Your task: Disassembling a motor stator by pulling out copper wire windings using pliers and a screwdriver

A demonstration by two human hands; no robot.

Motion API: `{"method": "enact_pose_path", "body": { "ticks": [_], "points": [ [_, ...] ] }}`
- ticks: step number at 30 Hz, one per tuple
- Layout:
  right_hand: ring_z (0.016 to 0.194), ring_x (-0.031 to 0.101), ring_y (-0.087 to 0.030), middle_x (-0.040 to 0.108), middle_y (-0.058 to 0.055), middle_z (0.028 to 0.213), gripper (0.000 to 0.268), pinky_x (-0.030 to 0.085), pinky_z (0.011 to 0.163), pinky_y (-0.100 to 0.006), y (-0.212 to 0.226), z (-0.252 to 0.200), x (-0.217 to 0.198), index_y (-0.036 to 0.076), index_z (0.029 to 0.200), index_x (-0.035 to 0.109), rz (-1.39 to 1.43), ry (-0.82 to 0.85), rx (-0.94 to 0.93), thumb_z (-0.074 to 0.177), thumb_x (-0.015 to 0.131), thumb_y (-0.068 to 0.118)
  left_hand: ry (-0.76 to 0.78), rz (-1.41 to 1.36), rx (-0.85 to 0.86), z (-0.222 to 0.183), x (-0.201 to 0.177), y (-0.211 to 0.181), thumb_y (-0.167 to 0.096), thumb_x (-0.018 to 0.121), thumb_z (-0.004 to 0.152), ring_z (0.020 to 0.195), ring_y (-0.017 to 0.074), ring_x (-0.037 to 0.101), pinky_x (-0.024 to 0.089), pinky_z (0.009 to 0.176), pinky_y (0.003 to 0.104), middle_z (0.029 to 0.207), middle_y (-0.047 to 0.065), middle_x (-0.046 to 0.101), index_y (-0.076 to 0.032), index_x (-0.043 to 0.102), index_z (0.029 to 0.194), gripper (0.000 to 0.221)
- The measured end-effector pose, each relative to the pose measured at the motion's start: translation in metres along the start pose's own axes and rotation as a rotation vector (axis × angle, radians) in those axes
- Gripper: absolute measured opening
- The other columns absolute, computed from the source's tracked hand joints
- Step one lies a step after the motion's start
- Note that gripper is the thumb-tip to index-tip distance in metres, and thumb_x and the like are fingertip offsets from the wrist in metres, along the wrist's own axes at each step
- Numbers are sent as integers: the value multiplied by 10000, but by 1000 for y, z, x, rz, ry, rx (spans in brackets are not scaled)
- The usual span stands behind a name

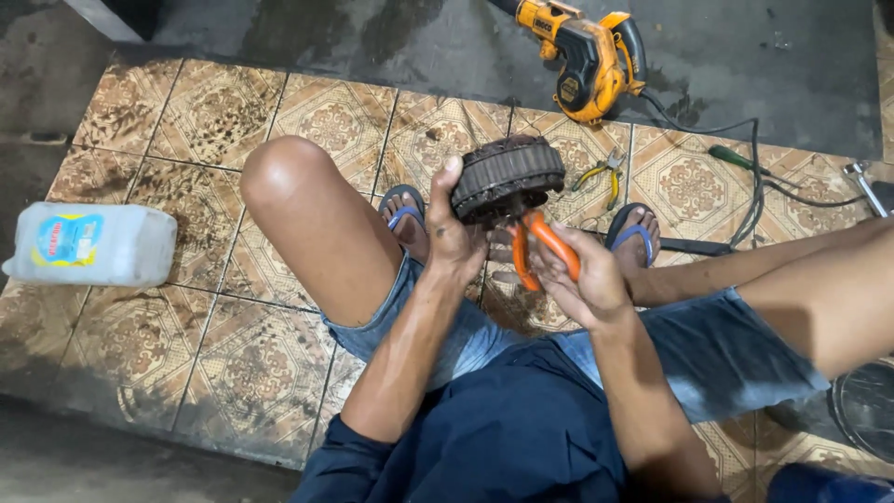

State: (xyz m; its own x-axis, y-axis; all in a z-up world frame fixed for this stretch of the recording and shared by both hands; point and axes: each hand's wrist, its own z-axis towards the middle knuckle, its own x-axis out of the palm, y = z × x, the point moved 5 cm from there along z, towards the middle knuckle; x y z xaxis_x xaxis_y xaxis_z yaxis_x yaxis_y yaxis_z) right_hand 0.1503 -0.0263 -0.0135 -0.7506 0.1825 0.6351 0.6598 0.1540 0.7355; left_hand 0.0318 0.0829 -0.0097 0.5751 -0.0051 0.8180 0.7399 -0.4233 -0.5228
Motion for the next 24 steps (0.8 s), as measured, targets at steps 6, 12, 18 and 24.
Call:
{"method": "enact_pose_path", "body": {
  "ticks": [6,12,18,24],
  "points": [
    [481,347,-208,279,-25,422,520,312,450,-336,9,-24,6,89,553,440,-112,-29,-152,1026,517,292,-11,-36,140,-2,3,-6,-497,735,842,725,272,751,634,643,430,856,154,767,-97,747,1021,439],
    [696,451,-305,349,9,441,398,363,602,-450,8,-91,-16,119,630,500,-25,-4,-118,987,519,295,-116,-219,62,-21,29,-32,-524,748,816,758,297,683,608,713,446,864,149,715,-65,689,997,497],
    [910,554,-401,418,42,461,287,413,754,-564,20,-81,-10,148,707,561,89,18,-100,948,521,298,-81,-77,106,9,-10,10,-545,752,847,872,252,703,600,791,459,966,122,721,-124,723,1087,485],
    [1125,658,-499,488,76,480,202,463,906,-678,16,-79,14,177,784,621,194,13,-98,909,523,302,-53,-88,158,2,-10,0,-493,733,867,841,266,702,587,828,467,936,153,729,-100,727,1081,448]
  ]
}}
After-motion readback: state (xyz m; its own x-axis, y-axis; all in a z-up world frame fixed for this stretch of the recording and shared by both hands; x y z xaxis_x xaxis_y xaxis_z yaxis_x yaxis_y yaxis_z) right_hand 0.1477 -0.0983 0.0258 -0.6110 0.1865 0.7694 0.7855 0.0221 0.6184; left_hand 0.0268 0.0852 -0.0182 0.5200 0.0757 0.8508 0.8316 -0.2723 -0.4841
